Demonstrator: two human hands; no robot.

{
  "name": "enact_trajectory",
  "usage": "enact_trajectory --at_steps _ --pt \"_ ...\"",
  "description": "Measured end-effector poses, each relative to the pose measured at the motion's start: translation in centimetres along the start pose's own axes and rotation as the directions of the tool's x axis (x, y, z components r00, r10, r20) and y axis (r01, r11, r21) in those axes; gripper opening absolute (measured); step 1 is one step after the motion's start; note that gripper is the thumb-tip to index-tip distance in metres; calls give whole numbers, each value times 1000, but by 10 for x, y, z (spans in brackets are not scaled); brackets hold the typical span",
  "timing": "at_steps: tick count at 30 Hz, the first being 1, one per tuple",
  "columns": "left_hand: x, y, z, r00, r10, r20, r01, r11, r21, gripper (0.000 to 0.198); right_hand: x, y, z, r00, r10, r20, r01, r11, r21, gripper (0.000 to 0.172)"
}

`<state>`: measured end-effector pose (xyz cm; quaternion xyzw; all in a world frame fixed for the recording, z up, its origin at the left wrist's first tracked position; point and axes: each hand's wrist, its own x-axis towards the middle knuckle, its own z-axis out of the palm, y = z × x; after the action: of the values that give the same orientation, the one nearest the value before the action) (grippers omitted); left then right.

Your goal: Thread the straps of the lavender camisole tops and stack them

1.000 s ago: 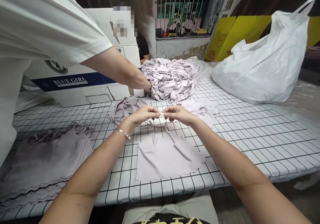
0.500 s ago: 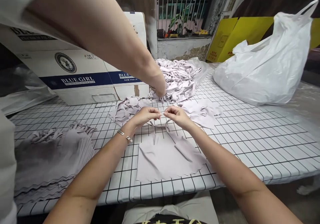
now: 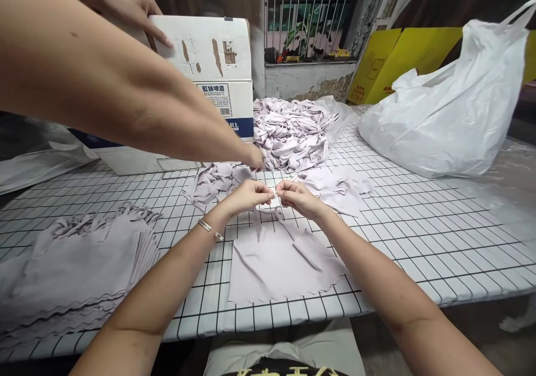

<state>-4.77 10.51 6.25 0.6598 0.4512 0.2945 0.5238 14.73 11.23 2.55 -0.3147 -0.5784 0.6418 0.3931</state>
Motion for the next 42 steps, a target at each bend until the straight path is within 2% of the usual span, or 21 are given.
enact_trajectory --at_steps 4,8,13,16,21,24,27,30,34,36,40,42 --pt "2 -4 1 1000 4 -9 -5 992 -126 22 -4 -1 5 999 -34 -34 37 995 97 26" --pt "2 -8 3 1000 -7 6 9 963 -270 21 -7 -5 11 999 -6 -35 10 991 132 28" --pt "-2 -7 8 999 42 23 -35 969 -244 17 -6 -2 18 994 -27 -105 45 984 171 27" --pt "-4 -8 12 995 78 -67 -90 977 -195 18 -5 0 20 988 -10 -154 41 980 197 27" --pt "-2 -12 17 947 210 -242 -235 968 -83 22 -5 -1 22 973 -12 -230 61 976 208 29" --pt "0 -12 20 938 181 -295 -232 962 -146 25 -4 0 25 967 -30 -254 78 980 182 29" --pt "1 -13 22 953 105 -284 -172 960 -223 25 -4 6 28 935 -108 -337 146 985 88 29" --pt "0 -17 22 957 118 -266 -165 972 -164 22 -3 12 27 896 -223 -383 192 974 -117 25" --pt "0 -24 21 932 243 -267 -233 970 69 16 -6 14 23 933 -156 -325 104 979 -173 22" --pt "0 -26 21 932 272 -239 -245 959 140 14 -8 12 21 927 -159 -341 90 973 -211 20" --pt "1 -27 23 962 215 -165 -210 976 51 14 -12 8 20 960 -55 -274 36 997 -75 20" --pt "1 -28 25 972 172 -161 -175 985 -4 14 -13 7 20 952 -91 -294 60 992 -113 19"
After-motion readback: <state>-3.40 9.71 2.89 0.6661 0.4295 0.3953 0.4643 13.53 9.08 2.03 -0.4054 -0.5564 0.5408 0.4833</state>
